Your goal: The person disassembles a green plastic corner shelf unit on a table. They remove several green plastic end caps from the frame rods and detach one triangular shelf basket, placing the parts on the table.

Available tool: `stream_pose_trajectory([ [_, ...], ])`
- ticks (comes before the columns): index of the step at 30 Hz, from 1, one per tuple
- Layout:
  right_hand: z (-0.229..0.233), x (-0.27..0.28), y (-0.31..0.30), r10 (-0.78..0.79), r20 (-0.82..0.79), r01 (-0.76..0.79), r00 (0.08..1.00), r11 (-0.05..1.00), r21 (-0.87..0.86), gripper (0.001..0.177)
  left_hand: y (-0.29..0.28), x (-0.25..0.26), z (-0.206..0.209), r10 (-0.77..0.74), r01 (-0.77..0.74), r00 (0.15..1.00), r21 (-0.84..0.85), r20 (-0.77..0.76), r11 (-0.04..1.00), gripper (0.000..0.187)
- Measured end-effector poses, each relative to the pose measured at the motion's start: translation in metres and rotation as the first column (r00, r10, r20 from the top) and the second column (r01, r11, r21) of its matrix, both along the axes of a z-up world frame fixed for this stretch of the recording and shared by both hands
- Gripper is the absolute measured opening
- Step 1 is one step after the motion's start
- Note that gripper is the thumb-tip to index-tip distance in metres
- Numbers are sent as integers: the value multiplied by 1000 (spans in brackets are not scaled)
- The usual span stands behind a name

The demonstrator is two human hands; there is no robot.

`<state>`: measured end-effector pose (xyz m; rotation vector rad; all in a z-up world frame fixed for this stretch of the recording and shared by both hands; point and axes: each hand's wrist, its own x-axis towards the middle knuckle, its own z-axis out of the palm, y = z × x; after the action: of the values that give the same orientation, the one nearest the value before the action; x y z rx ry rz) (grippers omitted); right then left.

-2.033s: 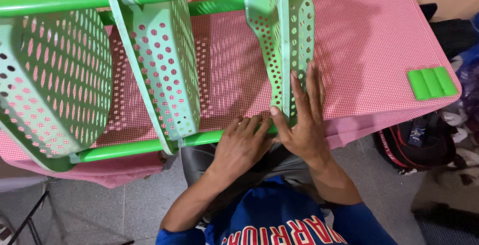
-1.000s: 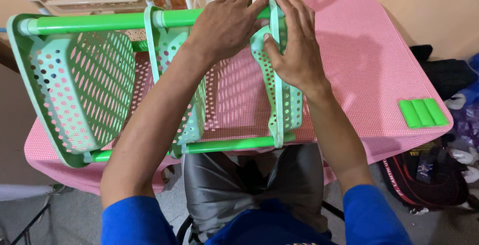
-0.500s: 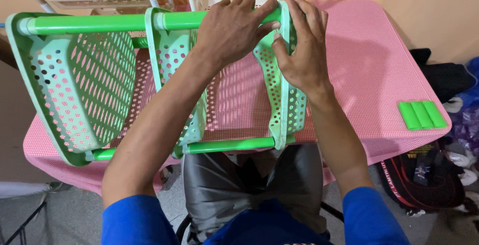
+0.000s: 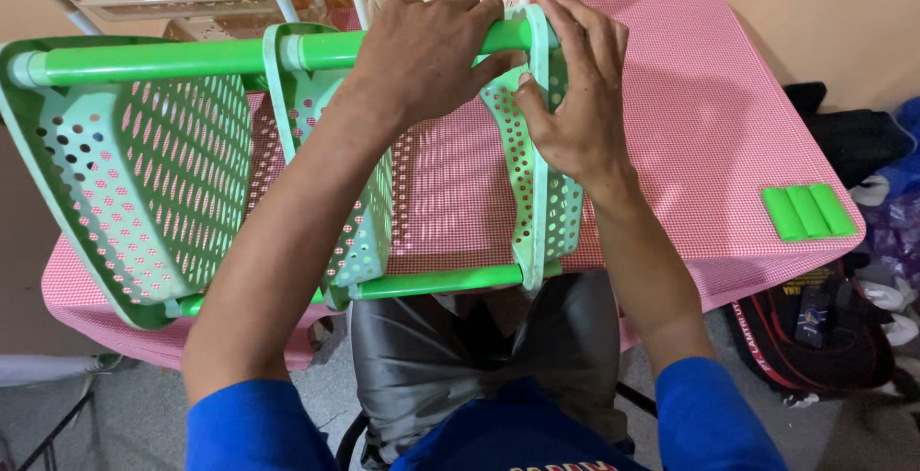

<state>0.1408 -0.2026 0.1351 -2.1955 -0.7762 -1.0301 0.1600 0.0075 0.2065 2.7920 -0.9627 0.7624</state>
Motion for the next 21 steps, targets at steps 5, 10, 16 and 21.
stream_pose_trajectory([
  [5,0,2,-4,-9,-1,9,1000,1000,14,73,10,-5,7,-21,21,1000,4,-2,1000,53],
  [10,-1,7,-4,0,-11,1,1000,1000,26,71,11,-31,5,-14,31,910,-35,413,999,50],
  [16,-7,8,-5,25,26,-25,999,1000,6,63,-10,-94,-43,86,-68,989,-149,119,987,23],
  [21,-14,-8,-6,91,-40,-89,995,996,27,64,-31,-73,-112,270,-266,961,67,-60,962,20],
])
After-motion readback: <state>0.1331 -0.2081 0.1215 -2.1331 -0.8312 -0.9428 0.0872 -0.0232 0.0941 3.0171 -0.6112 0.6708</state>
